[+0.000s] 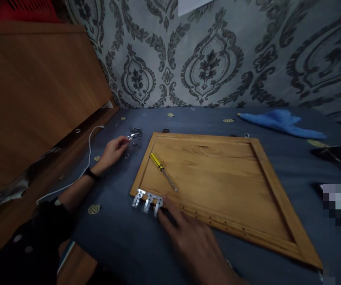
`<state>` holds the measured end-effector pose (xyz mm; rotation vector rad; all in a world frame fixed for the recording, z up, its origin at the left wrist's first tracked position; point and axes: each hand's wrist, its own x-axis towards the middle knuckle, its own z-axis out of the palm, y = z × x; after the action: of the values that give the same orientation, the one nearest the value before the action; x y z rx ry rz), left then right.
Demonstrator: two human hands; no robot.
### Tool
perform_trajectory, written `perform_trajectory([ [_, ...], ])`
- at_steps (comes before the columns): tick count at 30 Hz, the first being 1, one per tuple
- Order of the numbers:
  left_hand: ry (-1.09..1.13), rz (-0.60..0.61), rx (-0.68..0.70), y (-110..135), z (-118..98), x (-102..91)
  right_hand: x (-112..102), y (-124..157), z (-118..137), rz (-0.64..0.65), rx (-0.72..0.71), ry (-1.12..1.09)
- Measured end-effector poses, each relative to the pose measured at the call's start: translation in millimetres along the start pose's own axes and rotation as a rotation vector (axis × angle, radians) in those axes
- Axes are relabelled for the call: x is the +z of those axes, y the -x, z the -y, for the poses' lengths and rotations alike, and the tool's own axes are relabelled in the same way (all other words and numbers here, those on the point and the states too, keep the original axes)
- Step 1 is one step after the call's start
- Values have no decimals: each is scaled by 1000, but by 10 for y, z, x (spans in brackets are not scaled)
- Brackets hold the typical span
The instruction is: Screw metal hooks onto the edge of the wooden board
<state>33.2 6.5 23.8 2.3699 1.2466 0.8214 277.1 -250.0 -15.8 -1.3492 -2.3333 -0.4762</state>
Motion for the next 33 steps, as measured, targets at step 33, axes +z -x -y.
perform_trajectory([
  [33, -532, 182, 103, -128, 159, -88, -176, -103, 53, 47, 34, -81],
])
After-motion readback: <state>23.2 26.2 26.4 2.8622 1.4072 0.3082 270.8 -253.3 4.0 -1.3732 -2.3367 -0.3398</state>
